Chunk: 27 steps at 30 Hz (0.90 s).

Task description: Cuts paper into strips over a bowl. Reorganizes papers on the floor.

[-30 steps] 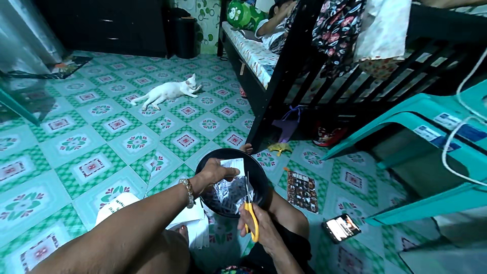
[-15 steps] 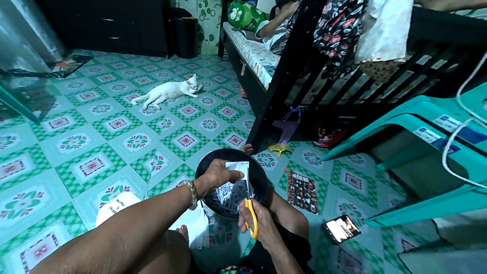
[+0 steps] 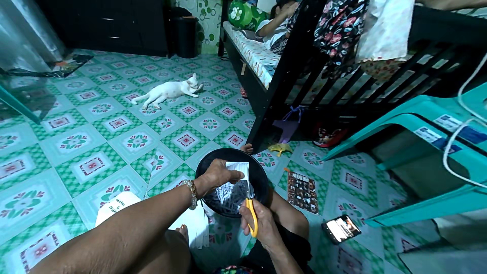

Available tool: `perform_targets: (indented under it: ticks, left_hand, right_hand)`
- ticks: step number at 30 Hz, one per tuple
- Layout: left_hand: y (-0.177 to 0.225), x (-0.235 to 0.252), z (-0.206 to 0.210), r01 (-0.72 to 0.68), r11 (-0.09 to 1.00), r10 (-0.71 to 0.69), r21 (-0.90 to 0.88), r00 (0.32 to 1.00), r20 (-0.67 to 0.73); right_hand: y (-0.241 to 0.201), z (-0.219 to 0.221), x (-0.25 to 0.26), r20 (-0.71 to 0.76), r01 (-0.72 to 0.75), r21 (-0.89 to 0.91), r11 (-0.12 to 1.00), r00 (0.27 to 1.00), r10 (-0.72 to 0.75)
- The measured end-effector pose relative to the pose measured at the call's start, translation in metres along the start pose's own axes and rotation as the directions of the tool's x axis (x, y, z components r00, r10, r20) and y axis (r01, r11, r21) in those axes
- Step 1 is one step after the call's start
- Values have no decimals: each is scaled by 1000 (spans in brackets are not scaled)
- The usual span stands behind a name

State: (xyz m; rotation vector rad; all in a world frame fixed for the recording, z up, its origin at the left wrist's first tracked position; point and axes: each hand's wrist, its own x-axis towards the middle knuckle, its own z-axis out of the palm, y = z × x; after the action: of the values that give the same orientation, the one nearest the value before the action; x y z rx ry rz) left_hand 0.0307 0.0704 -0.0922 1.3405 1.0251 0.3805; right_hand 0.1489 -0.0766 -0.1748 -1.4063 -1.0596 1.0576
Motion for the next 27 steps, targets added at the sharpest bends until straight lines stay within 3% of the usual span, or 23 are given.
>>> perform_targets:
  ticks: [8, 15, 27]
  left_hand:
    - [0, -2, 1, 20, 1000, -20, 1, 999, 44]
    - [-1, 1, 0, 116, 993, -116, -3, 990, 75]
    - [-2, 1, -1, 171, 985, -174, 38, 981, 91]
  right_hand:
    - [-3, -1, 2, 8, -30, -16, 999, 1000, 30]
    - [-7, -3, 3, 40, -50, -17, 999, 998, 51]
    - [-1, 0, 3, -8, -27, 1, 1000, 1000, 27]
